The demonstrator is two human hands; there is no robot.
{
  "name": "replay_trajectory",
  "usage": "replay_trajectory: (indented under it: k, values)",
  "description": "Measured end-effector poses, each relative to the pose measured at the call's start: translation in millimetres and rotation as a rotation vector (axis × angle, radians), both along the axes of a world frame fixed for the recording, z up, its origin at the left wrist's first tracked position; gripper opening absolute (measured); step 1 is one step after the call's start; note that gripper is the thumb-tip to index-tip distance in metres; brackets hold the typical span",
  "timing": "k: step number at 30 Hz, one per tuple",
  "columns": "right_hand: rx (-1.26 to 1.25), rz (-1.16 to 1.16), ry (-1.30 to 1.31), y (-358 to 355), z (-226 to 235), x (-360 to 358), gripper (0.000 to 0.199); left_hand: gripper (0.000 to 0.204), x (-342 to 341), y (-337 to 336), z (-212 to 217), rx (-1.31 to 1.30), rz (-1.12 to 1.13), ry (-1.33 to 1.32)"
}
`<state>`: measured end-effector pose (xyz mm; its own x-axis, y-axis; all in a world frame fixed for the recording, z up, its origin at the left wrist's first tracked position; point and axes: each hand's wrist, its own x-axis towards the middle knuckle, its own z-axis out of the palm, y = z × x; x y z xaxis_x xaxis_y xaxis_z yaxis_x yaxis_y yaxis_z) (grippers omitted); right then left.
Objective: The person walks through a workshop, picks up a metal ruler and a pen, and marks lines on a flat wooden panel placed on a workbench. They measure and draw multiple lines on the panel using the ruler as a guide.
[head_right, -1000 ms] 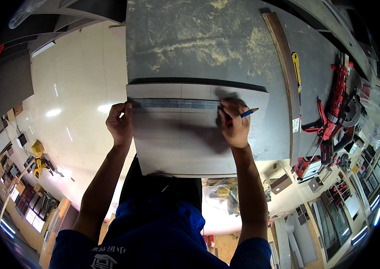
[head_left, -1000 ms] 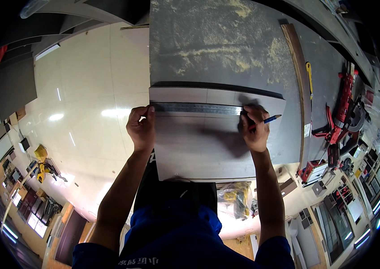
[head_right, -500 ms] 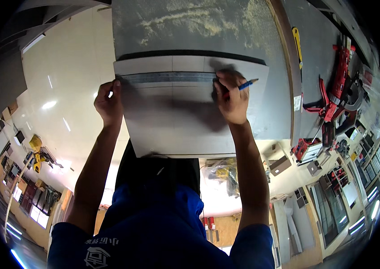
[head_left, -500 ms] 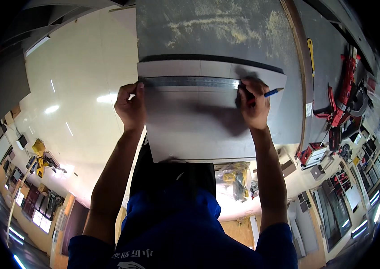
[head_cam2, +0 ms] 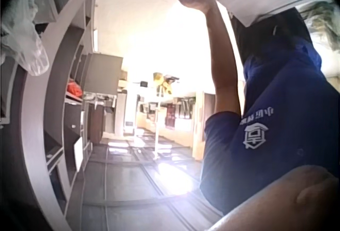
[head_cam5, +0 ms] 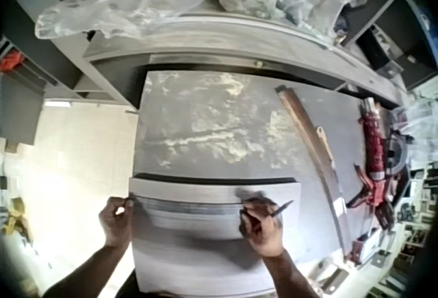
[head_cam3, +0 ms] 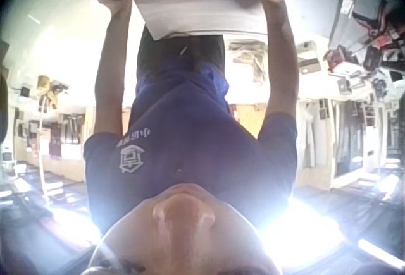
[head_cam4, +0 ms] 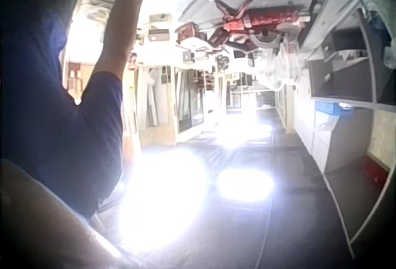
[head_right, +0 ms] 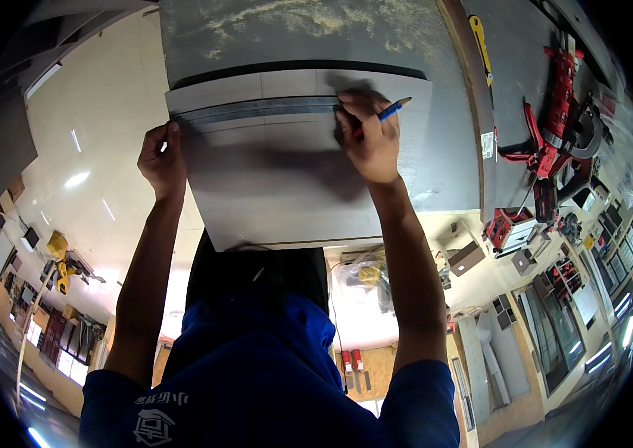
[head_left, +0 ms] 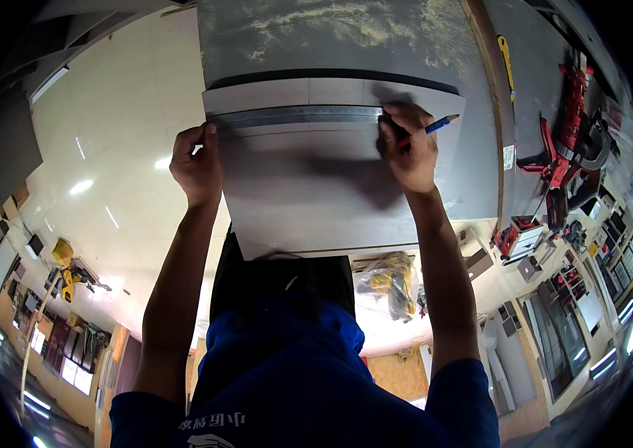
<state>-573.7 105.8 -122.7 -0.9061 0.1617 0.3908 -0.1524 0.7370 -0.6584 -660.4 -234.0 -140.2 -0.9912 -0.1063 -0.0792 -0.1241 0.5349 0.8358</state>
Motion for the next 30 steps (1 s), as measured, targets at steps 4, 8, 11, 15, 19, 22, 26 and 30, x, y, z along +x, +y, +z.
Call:
replay_trajectory:
  k: [4, 8, 11, 15, 19, 22, 26, 30]
  values:
    - [-0.03, 0.015, 0.008, 2.4, -1.7, 2.8, 0.038, 0.006, 1.8, 0.5, -2.1, 0.048, -0.018, 0.031]
    - [-0.049, 0.025, 0.016, 6.9, -2.7, 5.7, 0.038, 0.006, 3.1, 1.6, -4.5, 0.019, -0.017, -0.013]
    - [-0.039, 0.018, 0.044, 4.3, -2.3, 4.0, 0.036, 0.007, 4.7, -25.6, -33.2, 0.035, -0.037, 0.062]
    - [-0.006, -0.009, 0.024, 4.2, -1.3, 2.5, 0.031, 0.01, 3.7, -32.8, -37.3, 0.014, -0.047, 0.085]
    - [0.009, -0.035, 0.017, 4.3, -1.7, 4.4, 0.032, 0.01, 1.0, -5.1, -7.3, 0.034, -0.036, 0.085]
    - [0.02, -0.036, 0.0, 2.7, 3.6, 2.9, 0.033, 0.009, 3.3, 11.9, 11.1, 0.024, -0.011, 0.042]
    - [0.005, -0.026, 0.026, 5.3, -2.2, 3.1, 0.035, 0.007, 2.3, 8.6, -1.0, 0.129, 0.026, 0.036]
    - [-0.028, -0.024, 0.007, 4.3, -3.7, 3.9, 0.037, 0.005, 3.7, 6.9, 0.1, 0.096, 0.022, 0.005]
